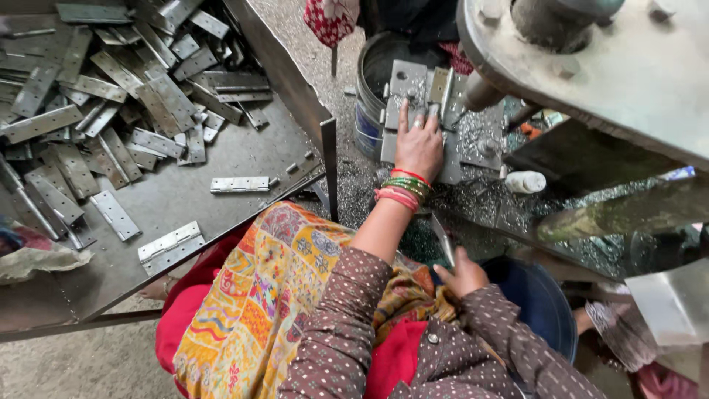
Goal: The person sits on the floor and repeatedly picks up metal hinge plates from a metal tray. They place each plate into a press machine, operate the lever to punch holes, and then return the finished plate to the tray.
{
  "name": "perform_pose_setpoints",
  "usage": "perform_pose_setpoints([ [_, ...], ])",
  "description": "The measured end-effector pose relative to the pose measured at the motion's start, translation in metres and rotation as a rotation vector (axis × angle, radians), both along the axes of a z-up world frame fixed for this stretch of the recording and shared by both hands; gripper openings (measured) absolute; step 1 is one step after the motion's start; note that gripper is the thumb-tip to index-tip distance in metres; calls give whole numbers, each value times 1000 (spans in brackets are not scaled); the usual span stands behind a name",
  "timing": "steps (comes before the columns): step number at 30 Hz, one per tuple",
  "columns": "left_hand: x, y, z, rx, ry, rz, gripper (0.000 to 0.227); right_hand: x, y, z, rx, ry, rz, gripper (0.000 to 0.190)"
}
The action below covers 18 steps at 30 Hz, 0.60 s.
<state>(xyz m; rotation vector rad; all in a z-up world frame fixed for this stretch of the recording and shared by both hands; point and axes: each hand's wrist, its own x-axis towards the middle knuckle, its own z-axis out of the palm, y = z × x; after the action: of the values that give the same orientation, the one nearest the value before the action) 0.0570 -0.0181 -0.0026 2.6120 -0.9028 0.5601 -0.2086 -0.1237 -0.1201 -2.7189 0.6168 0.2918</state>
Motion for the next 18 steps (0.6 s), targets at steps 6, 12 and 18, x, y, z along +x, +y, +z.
perform_pose_setpoints([
  [6,-57,31,11,-16,44,-81,32,17,12,112,68,-575,21,43],
  [12,-117,71,13,-104,-180,-88,36,22,29,137,182,-737,-17,36],
  [18,-96,69,26,-352,-152,-298,15,21,21,135,240,-816,-44,34],
])
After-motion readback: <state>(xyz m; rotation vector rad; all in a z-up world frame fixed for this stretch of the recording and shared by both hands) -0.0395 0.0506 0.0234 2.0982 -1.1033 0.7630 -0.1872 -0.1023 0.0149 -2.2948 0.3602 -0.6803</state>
